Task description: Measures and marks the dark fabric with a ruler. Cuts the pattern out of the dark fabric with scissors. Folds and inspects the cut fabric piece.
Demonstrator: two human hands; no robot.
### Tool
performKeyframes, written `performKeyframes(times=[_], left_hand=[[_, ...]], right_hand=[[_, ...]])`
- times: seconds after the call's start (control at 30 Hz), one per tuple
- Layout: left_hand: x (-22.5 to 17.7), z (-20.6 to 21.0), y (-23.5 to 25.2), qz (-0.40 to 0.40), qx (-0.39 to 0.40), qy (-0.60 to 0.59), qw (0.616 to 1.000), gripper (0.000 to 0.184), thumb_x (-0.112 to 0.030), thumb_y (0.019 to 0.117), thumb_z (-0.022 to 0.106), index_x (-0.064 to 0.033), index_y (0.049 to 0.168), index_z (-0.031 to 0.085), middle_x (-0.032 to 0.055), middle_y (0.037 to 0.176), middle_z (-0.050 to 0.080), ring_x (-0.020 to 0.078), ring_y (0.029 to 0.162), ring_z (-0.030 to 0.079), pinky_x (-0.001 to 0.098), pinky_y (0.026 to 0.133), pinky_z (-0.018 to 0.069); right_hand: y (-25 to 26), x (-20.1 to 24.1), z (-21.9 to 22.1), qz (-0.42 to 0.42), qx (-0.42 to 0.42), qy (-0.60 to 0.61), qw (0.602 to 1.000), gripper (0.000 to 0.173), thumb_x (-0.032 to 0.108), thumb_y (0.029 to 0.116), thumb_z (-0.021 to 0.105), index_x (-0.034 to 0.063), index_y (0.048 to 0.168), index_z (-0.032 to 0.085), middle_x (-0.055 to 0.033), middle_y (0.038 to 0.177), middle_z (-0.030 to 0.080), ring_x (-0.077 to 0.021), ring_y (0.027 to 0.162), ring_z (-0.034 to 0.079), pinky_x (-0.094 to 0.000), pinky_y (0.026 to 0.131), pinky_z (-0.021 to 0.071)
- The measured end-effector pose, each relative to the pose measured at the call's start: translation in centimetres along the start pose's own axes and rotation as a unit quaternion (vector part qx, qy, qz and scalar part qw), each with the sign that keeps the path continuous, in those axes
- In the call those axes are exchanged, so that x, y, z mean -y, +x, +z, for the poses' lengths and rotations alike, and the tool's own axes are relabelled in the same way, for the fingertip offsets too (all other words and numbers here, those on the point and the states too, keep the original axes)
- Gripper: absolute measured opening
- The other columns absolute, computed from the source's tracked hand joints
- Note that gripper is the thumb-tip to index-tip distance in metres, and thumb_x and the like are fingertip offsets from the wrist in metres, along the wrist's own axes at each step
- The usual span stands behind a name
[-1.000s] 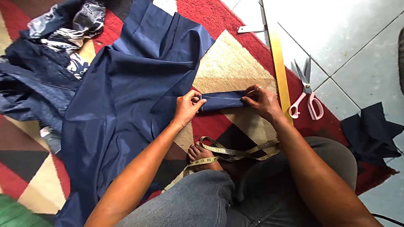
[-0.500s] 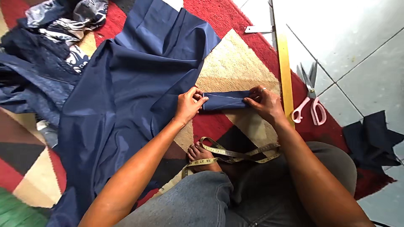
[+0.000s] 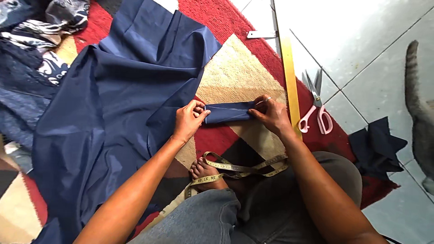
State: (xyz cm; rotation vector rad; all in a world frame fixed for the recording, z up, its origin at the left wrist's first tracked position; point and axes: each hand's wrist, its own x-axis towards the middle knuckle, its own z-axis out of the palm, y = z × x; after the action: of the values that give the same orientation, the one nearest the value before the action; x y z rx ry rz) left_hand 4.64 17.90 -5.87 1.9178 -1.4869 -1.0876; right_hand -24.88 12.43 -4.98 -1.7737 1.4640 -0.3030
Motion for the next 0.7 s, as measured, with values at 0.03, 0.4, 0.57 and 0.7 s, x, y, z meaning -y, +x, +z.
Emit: performKeyframes(times=[0.03, 0.4, 0.57, 0.7], left_hand=[[0.02, 0.02, 0.0, -0.001, -0.002, -0.001, 1.0, 0.024, -0.016, 0.0906, 0.079, -0.0028, 0.108, 0.068, 0.0067, 0.085, 0.07, 0.0121, 0.064, 0.067, 0.0299, 0.058, 0.0586], [0.18, -0.13, 0.01, 0.005, 0.004, -0.014, 1.0, 0.024, -0.015, 0.0907, 0.078, -0.0018, 0.107, 0.067, 0.0068, 0.084, 0.07, 0.011, 0.062, 0.066, 0.0288, 0.057, 0.0588], [0.08, -0.13, 0.05, 0.0, 0.006, -0.013, 1.0, 0.025, -0.014, 0.0902, 0.079, -0.0014, 0.108, 0.068, 0.0078, 0.085, 0.07, 0.0116, 0.062, 0.067, 0.0297, 0.059, 0.0592], [0.2, -0.18, 0.09, 0.004, 0.005, -0.015, 1.0, 0.024, -0.014, 0.0901, 0.078, -0.0018, 0.107, 0.068, 0.0072, 0.086, 0.07, 0.011, 0.062, 0.066, 0.0285, 0.059, 0.0586]], right_hand=[[-0.06, 0.1, -0.03, -0.002, 0.0, 0.001, 1.0, 0.03, 0.017, 0.0898, 0.081, 0.0068, 0.114, 0.065, -0.007, 0.087, 0.074, -0.0212, 0.073, 0.072, -0.0458, 0.068, 0.0591], [-0.05, -0.16, -0.32, -0.015, 0.009, 0.007, 1.0, 0.024, 0.018, 0.0964, 0.072, 0.0055, 0.116, 0.065, -0.0094, 0.089, 0.074, -0.0227, 0.074, 0.072, -0.0466, 0.069, 0.0587], [0.14, -0.52, -0.08, -0.014, 0.003, 0.008, 1.0, 0.024, 0.018, 0.0948, 0.074, 0.0058, 0.114, 0.066, -0.0088, 0.09, 0.075, -0.022, 0.076, 0.073, -0.0469, 0.072, 0.059], [0.04, -0.15, -0.15, -0.021, 0.003, -0.002, 1.0, 0.025, 0.017, 0.0943, 0.075, 0.0058, 0.114, 0.066, -0.0085, 0.089, 0.075, -0.0219, 0.073, 0.072, -0.0461, 0.069, 0.059]])
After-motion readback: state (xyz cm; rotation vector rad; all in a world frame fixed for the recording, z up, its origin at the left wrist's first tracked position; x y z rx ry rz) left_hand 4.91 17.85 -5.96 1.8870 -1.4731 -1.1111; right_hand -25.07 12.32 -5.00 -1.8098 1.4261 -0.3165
